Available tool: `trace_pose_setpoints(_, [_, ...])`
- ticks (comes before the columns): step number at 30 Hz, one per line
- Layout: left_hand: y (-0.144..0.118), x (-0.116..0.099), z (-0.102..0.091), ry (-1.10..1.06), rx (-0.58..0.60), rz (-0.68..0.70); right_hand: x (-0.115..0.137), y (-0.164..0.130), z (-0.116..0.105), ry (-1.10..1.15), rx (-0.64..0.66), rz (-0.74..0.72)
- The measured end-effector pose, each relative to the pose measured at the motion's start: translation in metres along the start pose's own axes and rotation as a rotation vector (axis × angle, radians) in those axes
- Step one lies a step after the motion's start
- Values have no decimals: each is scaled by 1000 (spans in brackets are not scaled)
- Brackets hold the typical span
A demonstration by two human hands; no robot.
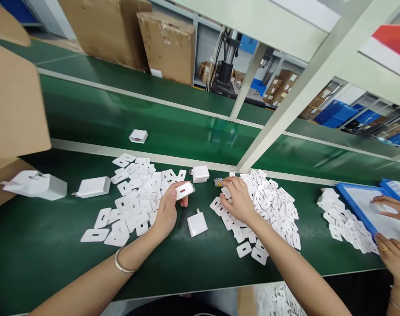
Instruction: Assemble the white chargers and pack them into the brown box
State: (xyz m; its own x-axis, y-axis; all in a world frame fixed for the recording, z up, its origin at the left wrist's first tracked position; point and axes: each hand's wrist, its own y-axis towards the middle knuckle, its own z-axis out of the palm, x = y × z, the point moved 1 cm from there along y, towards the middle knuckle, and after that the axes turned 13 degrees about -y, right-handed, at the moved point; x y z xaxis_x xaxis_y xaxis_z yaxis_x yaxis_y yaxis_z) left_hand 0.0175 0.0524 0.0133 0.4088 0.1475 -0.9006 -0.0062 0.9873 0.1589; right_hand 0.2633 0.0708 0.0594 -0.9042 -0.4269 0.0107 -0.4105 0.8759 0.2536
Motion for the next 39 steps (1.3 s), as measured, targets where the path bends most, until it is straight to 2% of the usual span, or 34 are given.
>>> trace_pose_setpoints(6, [2, -2, -2, -16, -10, 13, -30, 58, 11, -1, 288, -29])
trace_pose_setpoints(11, [5, -5, -5, -25, -21, 26, -22, 73, 17, 2, 249, -98])
trace_pose_setpoints(15, [6, -6, -5, -50, -27, 40, 3, 60, 19, 27, 210, -135])
trace_pose_setpoints(17, [5, -7, -4, -52, -28, 41, 19, 46, 15, 34, 193, -106])
trace_pose_setpoints(19, [4, -8, -4, -44, -18, 47, 37, 31, 3, 86, 151, -10])
trace_pose_setpoints(22, [1, -9, -4, -24, 38, 90, 64, 13, -20, 312, 68, 193])
trace_pose_setpoints(25, [-3, -9, -5, 20, 128, 193, 87, 4, -34, 598, 115, 277])
trace_pose_setpoints(28, [-6, -11, -7, 98, 234, 329, 102, 4, -29, 812, 156, 199])
trace_pose_setpoints(31, [-7, -14, -8, 171, 327, 404, 107, 3, -16, 935, 56, 125])
trace_pose_setpoints(35, [-7, -18, -8, 279, 421, 419, 104, -4, -2, 1004, -55, 113])
trace_pose_setpoints(39, [-9, -20, -5, 318, 500, 422, 98, -9, 6, 981, -126, 110])
